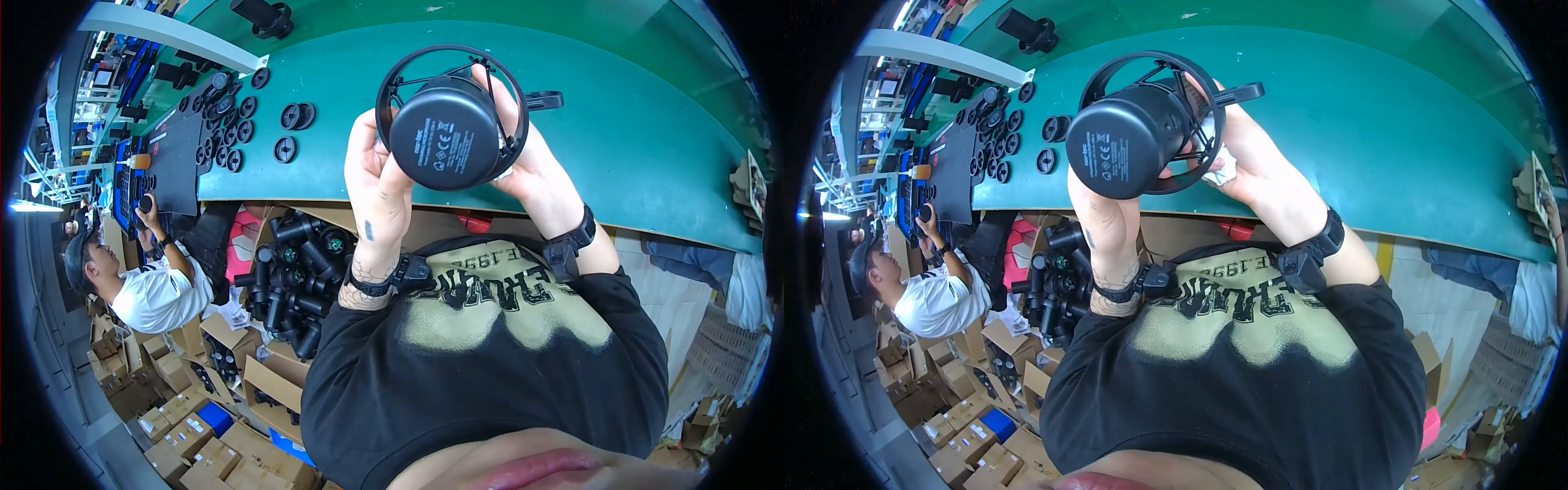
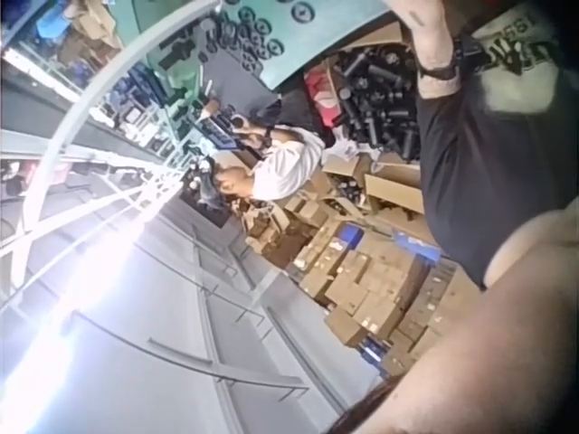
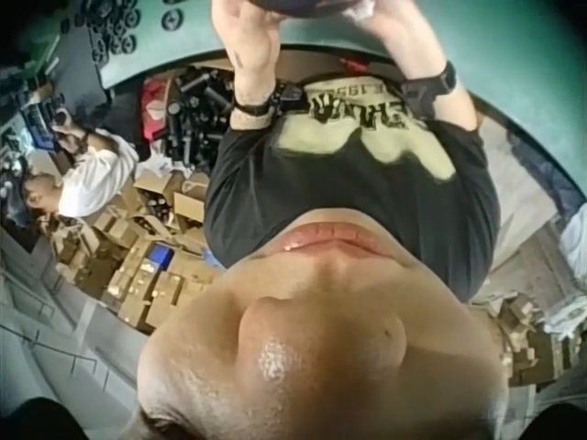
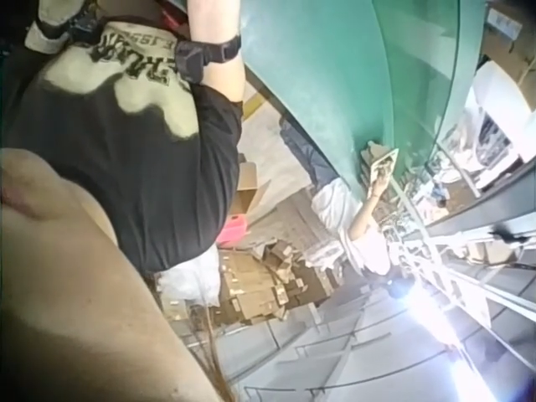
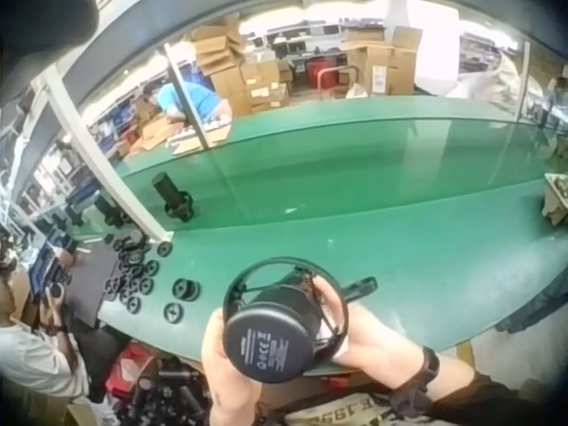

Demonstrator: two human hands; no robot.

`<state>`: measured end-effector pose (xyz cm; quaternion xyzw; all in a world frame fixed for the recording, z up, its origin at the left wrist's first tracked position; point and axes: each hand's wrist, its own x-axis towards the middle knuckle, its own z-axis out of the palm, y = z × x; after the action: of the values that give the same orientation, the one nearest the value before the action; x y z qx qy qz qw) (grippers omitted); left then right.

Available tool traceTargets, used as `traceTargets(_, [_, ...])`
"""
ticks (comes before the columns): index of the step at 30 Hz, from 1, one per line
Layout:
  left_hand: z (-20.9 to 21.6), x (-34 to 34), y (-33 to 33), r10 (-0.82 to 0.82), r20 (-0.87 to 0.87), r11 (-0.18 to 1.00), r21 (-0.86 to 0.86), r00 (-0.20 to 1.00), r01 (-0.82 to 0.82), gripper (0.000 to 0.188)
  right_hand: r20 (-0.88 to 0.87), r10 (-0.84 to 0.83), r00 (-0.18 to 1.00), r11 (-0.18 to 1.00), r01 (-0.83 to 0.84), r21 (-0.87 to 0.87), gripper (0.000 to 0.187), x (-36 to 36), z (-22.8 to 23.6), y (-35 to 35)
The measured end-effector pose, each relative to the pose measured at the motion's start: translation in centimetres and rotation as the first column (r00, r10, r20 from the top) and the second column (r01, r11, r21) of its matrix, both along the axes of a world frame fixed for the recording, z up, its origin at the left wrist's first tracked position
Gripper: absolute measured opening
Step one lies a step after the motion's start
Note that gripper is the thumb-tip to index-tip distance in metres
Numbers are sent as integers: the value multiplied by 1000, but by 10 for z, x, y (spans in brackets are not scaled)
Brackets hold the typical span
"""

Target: The person cleans microphones by hand, picking them up from the table, wiping the body and bottom with a cloth, and placing them back. They repeat this process, occasionally retrieving more microphones from a box to place on the table.

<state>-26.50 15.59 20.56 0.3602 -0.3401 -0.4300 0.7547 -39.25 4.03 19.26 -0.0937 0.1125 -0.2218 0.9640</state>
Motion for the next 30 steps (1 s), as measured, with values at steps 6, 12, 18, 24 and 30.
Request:
traceTargets(6, [-3,-2,-1,107,71,994,-28,992,-106,41,-3,-132,991,989,132,-64,29,2,2,0])
traceTargets(12, [4,-2,2,90,90,994,49,992,-95,34,-212,-385,898,895,306,-325,41,-8,32,-10])
traceTargets(18, [-11,9,9,60,70,998,-10,996,-59,31,-220,-401,889,867,290,-405,45,-10,26,-20])
traceTargets(24, [-9,16,8,-5,119,999,35,993,1,29,-235,-537,810,738,316,-595,54,-9,35,-28])
traceTargets(30, [-17,63,-27,70,446,962,206,892,-179,44,133,-923,361,-122,53,-991,59,-24,36,-71])
